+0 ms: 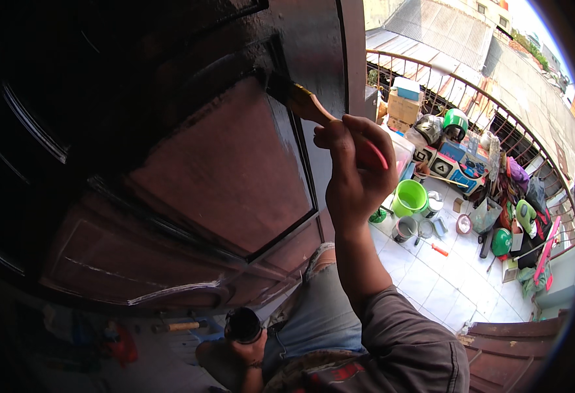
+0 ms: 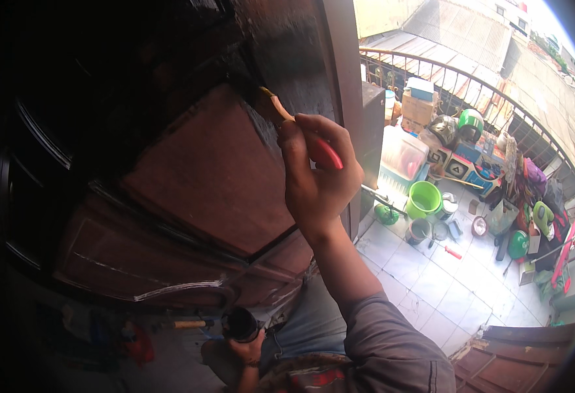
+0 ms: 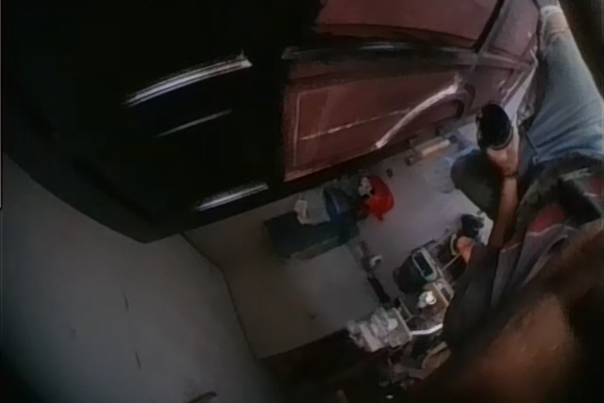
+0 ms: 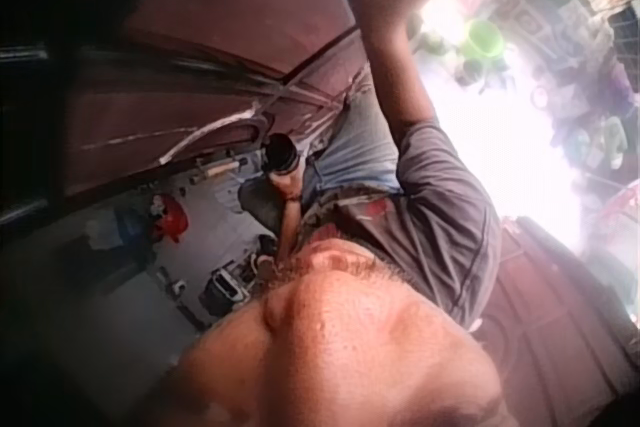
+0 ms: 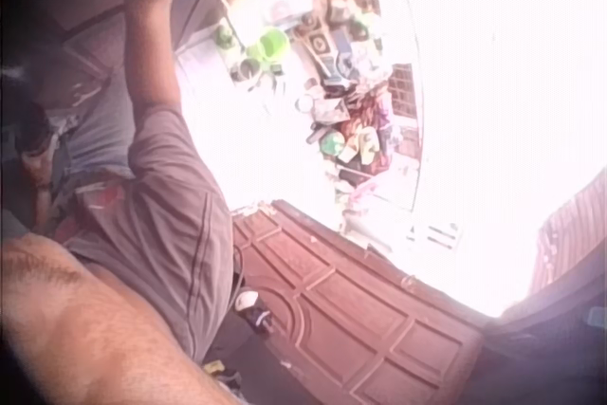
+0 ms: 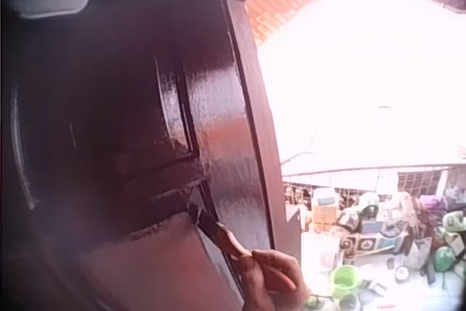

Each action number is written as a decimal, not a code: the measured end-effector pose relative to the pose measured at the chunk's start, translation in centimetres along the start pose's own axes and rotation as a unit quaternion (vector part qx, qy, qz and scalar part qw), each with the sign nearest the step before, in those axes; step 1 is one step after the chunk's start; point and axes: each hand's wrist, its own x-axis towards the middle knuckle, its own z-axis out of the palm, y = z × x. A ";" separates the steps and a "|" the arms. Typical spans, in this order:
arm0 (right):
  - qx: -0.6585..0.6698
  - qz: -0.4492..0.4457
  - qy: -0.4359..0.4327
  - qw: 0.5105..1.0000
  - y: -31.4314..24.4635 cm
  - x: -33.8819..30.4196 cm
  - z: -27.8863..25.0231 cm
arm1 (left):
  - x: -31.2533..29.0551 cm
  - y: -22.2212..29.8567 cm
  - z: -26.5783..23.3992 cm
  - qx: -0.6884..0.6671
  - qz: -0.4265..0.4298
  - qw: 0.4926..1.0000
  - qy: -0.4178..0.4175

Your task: The person paints a wooden door with dark paint using a brush. They repeatedly dip the brush into a paint can and apply paint to the door's surface and edges.

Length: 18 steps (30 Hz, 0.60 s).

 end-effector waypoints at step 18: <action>0.227 0.401 0.166 0.872 4.6 -8.3 -8.7 | 0.0 1.0 -0.2 0.038 -0.002 0.999 0.001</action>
